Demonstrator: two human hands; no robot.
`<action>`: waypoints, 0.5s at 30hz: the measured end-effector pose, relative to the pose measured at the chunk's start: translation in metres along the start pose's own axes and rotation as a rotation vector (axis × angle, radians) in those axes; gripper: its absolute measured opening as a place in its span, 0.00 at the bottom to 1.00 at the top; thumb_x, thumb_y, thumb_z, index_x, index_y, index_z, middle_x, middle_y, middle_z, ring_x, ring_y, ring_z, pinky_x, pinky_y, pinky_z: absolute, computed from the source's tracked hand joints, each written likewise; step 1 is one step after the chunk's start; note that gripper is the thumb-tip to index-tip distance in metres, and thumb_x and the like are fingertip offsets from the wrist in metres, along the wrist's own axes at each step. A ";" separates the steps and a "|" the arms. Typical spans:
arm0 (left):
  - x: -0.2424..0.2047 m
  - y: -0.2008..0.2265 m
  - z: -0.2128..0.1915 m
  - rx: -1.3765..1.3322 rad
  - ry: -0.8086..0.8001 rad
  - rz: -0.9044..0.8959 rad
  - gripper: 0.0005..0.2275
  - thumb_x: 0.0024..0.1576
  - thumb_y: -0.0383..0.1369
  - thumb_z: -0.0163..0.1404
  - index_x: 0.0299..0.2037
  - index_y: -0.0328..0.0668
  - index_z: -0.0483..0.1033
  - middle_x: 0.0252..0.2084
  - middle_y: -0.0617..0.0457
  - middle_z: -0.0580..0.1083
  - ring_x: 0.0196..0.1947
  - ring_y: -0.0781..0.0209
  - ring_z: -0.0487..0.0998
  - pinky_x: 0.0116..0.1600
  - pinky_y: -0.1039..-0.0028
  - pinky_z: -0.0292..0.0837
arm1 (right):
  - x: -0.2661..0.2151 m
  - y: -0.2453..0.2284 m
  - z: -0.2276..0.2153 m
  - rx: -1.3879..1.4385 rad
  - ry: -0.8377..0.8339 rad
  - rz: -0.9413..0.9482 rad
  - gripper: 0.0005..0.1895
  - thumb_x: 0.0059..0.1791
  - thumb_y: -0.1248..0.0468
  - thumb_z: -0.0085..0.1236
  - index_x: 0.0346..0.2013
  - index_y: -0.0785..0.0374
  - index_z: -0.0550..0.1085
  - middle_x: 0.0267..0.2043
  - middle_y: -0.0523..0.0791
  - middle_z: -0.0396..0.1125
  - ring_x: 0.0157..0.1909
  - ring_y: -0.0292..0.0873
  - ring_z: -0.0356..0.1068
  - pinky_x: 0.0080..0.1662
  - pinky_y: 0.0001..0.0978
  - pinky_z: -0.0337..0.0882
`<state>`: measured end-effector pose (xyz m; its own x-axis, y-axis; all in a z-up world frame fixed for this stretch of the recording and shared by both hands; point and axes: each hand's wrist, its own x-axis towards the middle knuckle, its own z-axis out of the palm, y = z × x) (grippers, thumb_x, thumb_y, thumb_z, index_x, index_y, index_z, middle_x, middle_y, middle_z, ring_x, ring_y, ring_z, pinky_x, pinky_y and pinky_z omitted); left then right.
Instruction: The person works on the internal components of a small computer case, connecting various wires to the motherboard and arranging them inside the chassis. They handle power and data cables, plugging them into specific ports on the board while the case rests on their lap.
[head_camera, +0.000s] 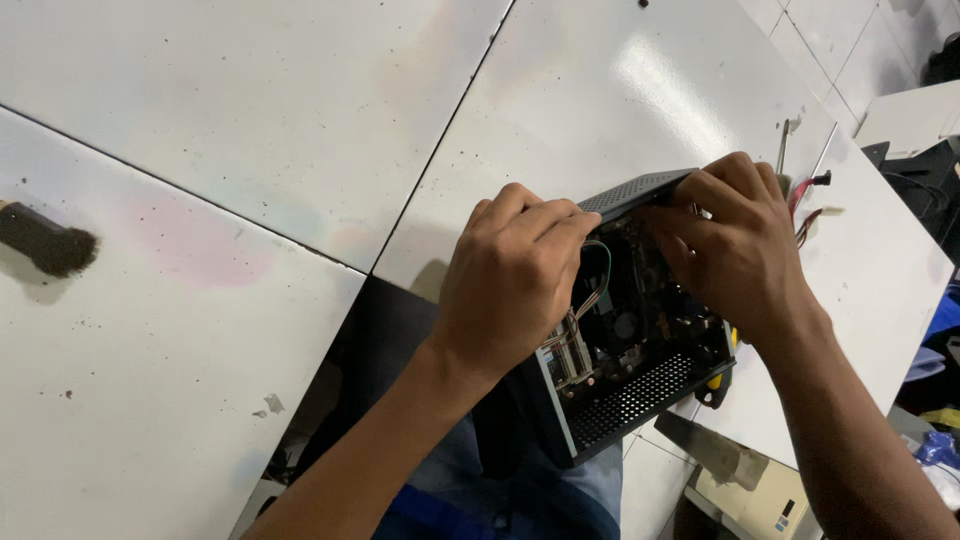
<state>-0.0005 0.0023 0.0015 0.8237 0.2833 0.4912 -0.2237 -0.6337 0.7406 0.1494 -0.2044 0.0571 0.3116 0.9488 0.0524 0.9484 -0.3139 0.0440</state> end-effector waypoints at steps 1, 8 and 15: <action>0.000 0.000 0.000 0.001 0.001 -0.003 0.08 0.59 0.19 0.63 0.46 0.35 0.86 0.42 0.50 0.83 0.40 0.52 0.76 0.42 0.61 0.72 | 0.001 -0.001 0.000 0.002 -0.001 -0.002 0.03 0.59 0.64 0.69 0.47 0.51 0.87 0.43 0.40 0.71 0.47 0.51 0.63 0.47 0.46 0.60; -0.001 -0.001 -0.001 -0.014 -0.009 -0.013 0.07 0.60 0.20 0.62 0.47 0.35 0.85 0.42 0.51 0.82 0.41 0.52 0.75 0.43 0.60 0.72 | 0.004 -0.005 0.000 0.036 -0.037 0.002 0.03 0.59 0.64 0.66 0.43 0.53 0.86 0.46 0.40 0.74 0.48 0.51 0.63 0.49 0.45 0.61; -0.001 -0.002 0.002 -0.017 0.008 -0.016 0.06 0.60 0.21 0.61 0.46 0.36 0.86 0.42 0.51 0.83 0.41 0.52 0.76 0.42 0.60 0.72 | -0.001 -0.007 0.005 -0.006 -0.057 0.112 0.03 0.58 0.62 0.70 0.42 0.47 0.87 0.40 0.37 0.69 0.48 0.50 0.58 0.52 0.47 0.58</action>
<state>0.0004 0.0017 -0.0011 0.8230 0.2992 0.4829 -0.2195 -0.6166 0.7561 0.1425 -0.2024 0.0517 0.4185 0.9082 0.0010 0.9072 -0.4181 0.0472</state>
